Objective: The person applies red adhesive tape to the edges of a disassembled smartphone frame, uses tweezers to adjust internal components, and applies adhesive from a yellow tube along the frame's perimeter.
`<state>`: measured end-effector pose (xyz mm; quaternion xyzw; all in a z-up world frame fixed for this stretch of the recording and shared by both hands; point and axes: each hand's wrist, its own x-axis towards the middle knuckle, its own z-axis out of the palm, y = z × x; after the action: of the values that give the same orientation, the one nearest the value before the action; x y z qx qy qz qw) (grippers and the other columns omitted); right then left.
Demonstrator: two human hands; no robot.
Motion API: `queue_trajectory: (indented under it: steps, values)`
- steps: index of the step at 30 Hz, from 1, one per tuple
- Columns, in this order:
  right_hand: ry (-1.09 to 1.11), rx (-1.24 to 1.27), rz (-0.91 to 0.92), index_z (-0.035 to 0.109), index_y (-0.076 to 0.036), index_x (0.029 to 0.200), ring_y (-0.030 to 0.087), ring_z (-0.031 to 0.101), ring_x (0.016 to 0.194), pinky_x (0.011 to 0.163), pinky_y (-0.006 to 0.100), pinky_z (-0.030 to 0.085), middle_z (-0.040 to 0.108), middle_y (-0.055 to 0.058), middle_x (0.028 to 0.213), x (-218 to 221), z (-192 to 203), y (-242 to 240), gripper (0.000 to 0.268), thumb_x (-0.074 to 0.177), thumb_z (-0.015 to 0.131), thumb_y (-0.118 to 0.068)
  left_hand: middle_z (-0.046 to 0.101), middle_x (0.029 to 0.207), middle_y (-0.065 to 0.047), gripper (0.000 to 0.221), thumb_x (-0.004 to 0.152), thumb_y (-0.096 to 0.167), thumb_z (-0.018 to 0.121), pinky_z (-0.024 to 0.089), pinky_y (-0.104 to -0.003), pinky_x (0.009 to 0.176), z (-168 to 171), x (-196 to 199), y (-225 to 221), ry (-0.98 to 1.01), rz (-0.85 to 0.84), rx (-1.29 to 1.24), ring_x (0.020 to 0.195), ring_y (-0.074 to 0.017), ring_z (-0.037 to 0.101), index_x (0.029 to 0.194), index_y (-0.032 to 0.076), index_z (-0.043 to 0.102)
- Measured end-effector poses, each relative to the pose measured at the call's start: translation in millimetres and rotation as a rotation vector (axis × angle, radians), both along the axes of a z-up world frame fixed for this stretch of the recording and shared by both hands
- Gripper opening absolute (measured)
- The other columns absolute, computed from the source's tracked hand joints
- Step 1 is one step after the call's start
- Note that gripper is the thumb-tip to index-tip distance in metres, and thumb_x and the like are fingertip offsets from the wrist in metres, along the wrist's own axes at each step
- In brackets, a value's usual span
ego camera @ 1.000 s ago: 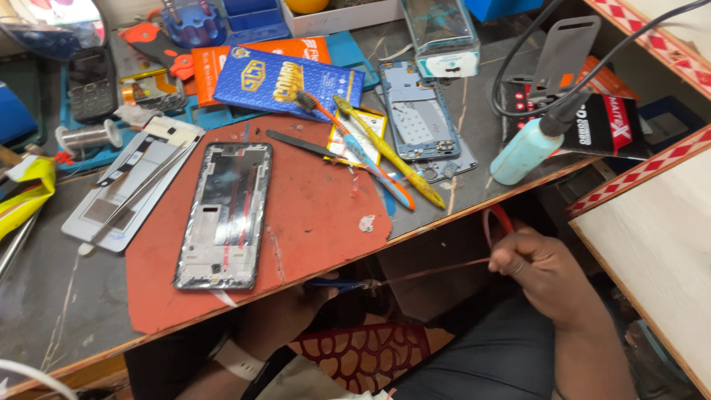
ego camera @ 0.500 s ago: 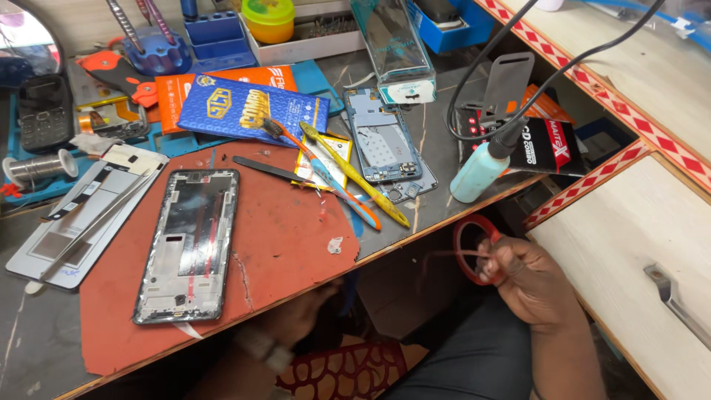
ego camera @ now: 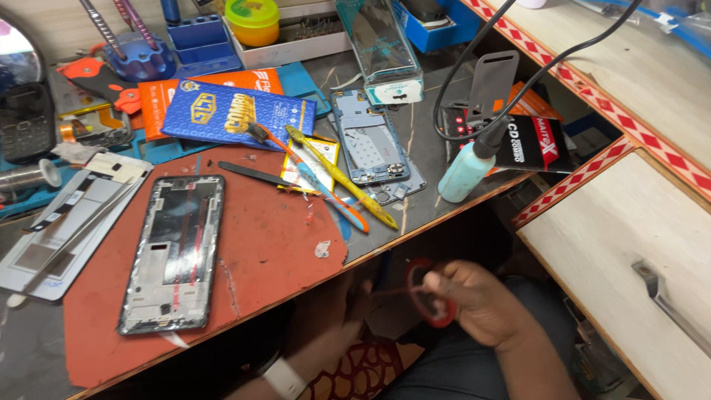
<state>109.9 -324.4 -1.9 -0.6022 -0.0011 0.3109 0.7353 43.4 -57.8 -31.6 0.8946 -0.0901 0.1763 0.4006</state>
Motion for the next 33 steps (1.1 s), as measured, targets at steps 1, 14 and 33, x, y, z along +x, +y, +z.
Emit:
queue_trajectory:
  steps: [1,14,33]
  values:
    - [0.056,0.019,0.038,0.068,0.002,0.094,0.011,0.059,0.066,0.061,0.026,0.05,0.066,0.006,0.081,-9.0,0.4,8.6,0.029,0.092,0.075,-0.026,0.068,0.111,-0.021,0.037,0.094,0.021,0.067,0.053,-0.045,0.086,14.7,-11.9,7.6,-0.023,-0.105,-0.092,0.102,-0.0379,0.066,0.126,0.004,0.066]
    - [0.454,0.402,0.4,0.057,0.01,0.127,0.02,0.075,0.081,0.073,0.029,0.063,0.071,0.019,0.1,-77.3,35.9,91.7,0.078,0.097,0.044,-0.061,0.07,0.106,0.0,0.03,0.102,0.021,0.059,0.054,-0.024,0.088,34.0,-77.9,65.0,0.863,-0.471,-0.818,0.097,-0.0059,0.063,0.127,0.006,0.067]
    - [-0.18,0.084,0.021,0.041,0.002,0.145,0.028,0.054,0.125,0.105,0.042,0.044,0.057,0.02,0.133,-97.9,34.3,91.6,0.09,0.085,0.069,-0.059,0.071,0.092,-0.002,0.024,0.104,0.02,0.06,0.057,-0.028,0.078,37.7,-106.8,83.8,0.592,-0.526,-0.712,0.086,-0.0102,0.067,0.119,0.003,0.069]
